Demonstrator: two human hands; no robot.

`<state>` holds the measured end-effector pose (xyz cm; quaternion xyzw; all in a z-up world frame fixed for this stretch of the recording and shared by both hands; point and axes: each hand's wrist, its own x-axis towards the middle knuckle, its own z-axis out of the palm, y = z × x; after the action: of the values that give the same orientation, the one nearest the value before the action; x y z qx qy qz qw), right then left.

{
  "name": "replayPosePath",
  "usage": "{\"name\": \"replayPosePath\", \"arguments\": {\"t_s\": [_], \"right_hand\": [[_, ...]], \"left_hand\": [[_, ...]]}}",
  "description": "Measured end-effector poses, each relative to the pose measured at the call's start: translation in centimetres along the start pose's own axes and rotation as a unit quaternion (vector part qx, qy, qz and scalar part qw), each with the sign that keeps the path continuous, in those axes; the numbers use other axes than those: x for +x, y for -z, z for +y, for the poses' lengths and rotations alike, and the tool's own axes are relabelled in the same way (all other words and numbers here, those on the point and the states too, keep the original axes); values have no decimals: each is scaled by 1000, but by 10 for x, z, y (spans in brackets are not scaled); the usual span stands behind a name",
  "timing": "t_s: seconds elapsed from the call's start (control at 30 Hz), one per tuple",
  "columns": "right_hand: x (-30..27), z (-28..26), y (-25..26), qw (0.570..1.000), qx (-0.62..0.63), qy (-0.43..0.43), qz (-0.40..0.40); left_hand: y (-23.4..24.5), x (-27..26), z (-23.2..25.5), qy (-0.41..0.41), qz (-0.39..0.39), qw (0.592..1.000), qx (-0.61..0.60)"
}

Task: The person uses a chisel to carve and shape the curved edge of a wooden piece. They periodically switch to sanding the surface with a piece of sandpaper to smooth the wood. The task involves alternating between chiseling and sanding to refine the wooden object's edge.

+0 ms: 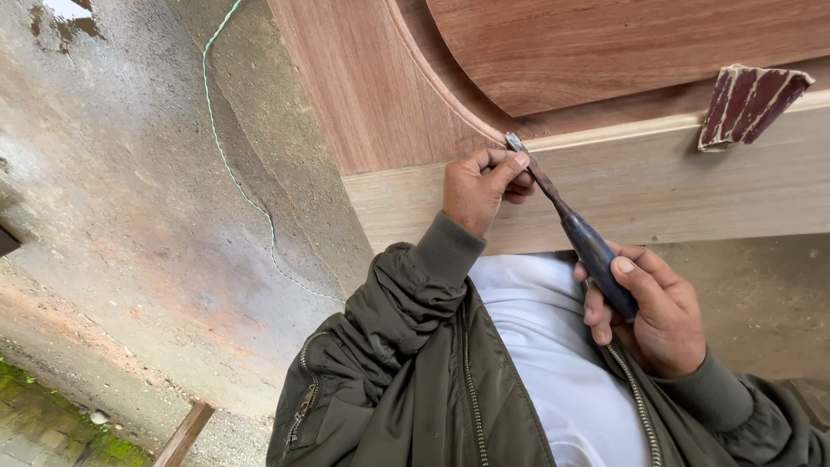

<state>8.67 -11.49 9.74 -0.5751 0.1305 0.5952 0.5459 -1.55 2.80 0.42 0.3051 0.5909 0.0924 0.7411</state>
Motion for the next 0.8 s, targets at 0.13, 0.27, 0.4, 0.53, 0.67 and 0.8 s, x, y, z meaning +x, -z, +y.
{"name": "replayPosePath", "arguments": {"t_s": [0.13, 0.27, 0.4, 0.53, 0.67, 0.8], "right_hand": [[-3, -10, 5, 999, -33, 21, 19], [-11, -37, 19, 980, -171, 82, 56], [-7, -48, 33, 953, -247, 156, 76], [-8, -54, 37, 927, -330, 148, 99], [-15, -69, 21, 863, -471, 129, 127], [129, -10, 248, 896, -420, 109, 92]], "left_hand": [[4, -8, 19, -2, -50, 999, 17], [32, -2, 16, -277, -27, 925, 258], [38, 19, 15, -468, 32, 692, 548], [23, 25, 20, -443, 50, 668, 596], [29, 45, 28, -435, 139, 617, 641], [32, 34, 32, -454, 59, 699, 549]]}}
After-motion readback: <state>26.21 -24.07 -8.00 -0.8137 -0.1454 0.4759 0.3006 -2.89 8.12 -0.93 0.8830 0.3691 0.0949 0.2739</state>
